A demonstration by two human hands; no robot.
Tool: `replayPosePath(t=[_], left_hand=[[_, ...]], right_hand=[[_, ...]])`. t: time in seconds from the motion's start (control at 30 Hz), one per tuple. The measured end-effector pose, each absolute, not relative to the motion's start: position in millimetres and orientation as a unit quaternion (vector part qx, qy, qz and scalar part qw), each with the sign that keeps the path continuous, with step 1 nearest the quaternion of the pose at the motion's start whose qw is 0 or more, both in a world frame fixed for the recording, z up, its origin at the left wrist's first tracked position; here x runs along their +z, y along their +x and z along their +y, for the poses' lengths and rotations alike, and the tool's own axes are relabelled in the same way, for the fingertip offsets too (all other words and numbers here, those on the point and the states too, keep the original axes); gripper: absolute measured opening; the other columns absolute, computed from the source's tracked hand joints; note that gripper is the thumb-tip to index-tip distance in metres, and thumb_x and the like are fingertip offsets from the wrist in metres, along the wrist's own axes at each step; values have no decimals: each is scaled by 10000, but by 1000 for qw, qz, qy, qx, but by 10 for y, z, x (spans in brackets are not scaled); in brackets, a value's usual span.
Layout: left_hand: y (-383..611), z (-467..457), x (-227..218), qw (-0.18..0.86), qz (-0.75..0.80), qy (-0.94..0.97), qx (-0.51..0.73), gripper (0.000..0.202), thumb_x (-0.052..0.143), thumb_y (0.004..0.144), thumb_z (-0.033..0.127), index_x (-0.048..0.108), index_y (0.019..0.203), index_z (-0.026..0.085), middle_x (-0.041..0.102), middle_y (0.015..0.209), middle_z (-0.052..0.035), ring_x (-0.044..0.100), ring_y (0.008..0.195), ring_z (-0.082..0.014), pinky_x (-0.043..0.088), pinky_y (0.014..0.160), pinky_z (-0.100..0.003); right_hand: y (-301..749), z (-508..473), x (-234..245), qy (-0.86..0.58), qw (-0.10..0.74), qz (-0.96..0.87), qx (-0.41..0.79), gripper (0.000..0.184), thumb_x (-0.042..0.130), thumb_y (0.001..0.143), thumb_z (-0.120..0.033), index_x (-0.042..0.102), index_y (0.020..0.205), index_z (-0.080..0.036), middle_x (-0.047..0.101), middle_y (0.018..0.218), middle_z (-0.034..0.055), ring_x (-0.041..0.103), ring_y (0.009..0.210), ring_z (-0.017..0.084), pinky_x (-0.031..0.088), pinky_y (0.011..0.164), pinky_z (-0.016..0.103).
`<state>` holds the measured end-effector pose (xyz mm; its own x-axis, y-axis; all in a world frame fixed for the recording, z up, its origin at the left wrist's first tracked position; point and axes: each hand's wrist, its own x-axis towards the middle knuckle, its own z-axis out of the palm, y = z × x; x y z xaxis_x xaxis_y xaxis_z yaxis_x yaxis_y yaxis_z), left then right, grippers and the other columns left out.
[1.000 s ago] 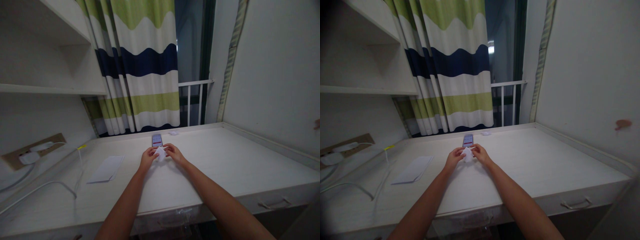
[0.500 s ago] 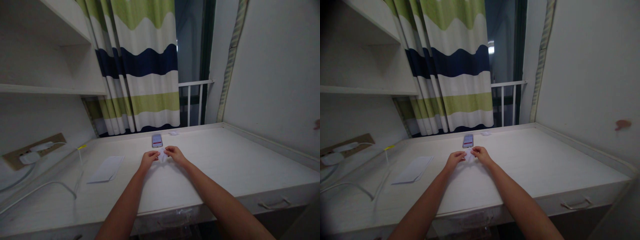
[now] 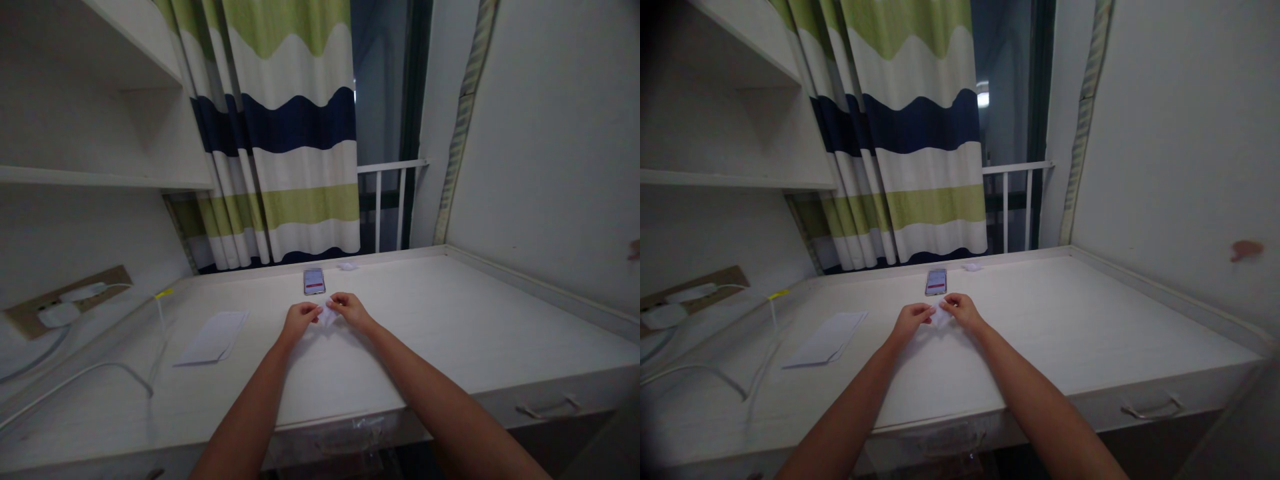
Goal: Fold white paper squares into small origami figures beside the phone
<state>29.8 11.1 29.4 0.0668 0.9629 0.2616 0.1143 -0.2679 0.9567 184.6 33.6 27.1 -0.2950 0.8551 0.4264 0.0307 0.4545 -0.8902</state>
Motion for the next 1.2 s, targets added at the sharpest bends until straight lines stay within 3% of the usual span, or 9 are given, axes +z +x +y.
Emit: replayPosePath(t=[0.17,0.4,0.6,0.73,1.2], left_hand=[[335,67,297,416,443,636,477,306,674,515,394,629,647,122,596,578,-20,530,523,-128,426,481,-235],[306,77,288,347,467,685,439,291,612,579,398,619,567,107,538,476,4,480,468,-108,370,486,-225],[315,66,307,385,466,673,426,326,612,565,436,609,536,111,531,452,2,484,461,-112,369,474,-223],[324,70,305,422,440,659,441,348,582,590,460,630,601,116,577,520,-19,515,488,-122,405,489,-234],[262,132,296,359,458,615,532,334,558,633,443,638,620,119,545,475,-3,471,431,-90,388,444,-208]], right_hand=[[1847,369,235,-315,488,-707,402,269,589,636,-396,535,582,-139,459,513,-36,394,484,74,311,483,213],[1818,379,196,-309,495,-706,401,291,561,661,-419,550,601,-135,469,523,-27,396,495,79,302,477,210],[1836,350,249,-303,503,-694,417,289,580,635,-421,552,583,-137,474,513,-27,392,492,82,290,471,212],[1848,333,284,-302,508,-670,448,299,599,610,-427,521,565,-142,441,493,-41,367,471,74,277,461,210],[1849,363,292,-335,523,-644,447,284,602,594,-422,583,639,-142,505,516,-18,418,467,84,319,448,212]])
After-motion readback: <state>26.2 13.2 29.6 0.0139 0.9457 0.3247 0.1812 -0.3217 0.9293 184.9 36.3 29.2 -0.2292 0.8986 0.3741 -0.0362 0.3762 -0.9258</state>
